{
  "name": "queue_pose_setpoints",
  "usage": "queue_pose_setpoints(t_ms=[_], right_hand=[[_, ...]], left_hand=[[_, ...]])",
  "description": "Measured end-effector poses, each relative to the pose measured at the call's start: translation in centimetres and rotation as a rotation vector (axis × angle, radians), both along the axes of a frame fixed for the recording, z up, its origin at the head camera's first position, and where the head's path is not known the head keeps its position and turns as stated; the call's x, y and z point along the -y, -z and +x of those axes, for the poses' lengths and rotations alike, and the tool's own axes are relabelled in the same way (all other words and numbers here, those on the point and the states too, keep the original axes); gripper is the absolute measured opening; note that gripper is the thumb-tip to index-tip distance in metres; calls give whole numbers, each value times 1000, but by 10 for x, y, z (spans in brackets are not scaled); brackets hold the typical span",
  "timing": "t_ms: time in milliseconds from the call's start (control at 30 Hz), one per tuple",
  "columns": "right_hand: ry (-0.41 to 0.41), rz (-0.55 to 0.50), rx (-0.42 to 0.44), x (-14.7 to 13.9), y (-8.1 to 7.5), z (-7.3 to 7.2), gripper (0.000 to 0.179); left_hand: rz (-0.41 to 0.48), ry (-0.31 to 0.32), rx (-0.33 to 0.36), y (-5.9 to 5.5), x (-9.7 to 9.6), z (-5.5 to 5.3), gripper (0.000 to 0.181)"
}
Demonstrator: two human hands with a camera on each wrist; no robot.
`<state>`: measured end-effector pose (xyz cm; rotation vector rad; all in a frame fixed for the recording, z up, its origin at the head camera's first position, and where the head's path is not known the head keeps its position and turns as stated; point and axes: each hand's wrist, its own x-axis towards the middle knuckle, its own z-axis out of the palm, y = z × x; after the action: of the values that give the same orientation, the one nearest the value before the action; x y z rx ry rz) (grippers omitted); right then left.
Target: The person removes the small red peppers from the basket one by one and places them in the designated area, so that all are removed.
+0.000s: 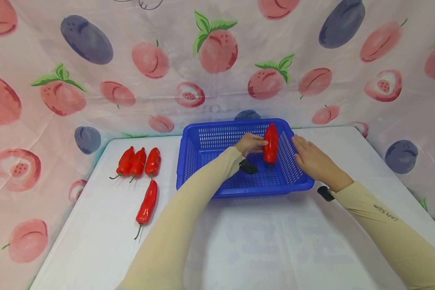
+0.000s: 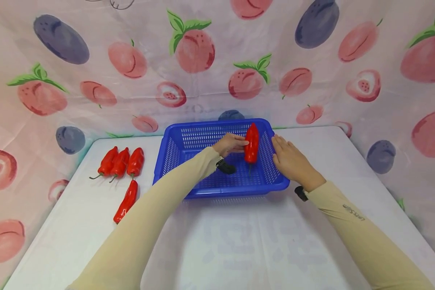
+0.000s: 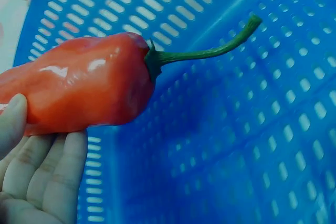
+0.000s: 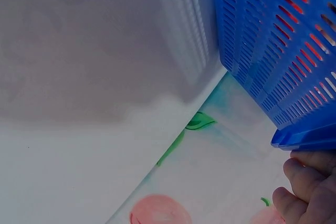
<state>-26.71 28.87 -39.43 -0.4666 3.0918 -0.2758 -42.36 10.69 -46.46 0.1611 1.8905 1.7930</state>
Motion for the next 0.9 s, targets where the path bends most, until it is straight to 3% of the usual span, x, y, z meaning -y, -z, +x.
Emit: queue_pose_setpoints(t_ms=[200, 267, 300, 500, 700, 900], right_hand=[[-6, 6, -19, 0, 1, 0, 57], [-8, 6, -23, 0, 1, 0, 56], [-9, 3, -24, 0, 1, 0, 56], [-8, -6, -10, 1, 0, 2, 56], [-11, -6, -11, 1, -1, 2, 56], [-21, -11, -26, 1, -2, 3, 55]], left_hand=[[-7, -27, -20, -36, 14, 18, 37], [-5, -24, -21, -42, 17, 19, 37], [-28, -27, -10, -56, 20, 29, 37], [-20, 21, -4, -91, 37, 44, 43], [27, -20, -3, -96, 45, 40, 43], [-16, -15, -62, -100, 56, 42, 41]])
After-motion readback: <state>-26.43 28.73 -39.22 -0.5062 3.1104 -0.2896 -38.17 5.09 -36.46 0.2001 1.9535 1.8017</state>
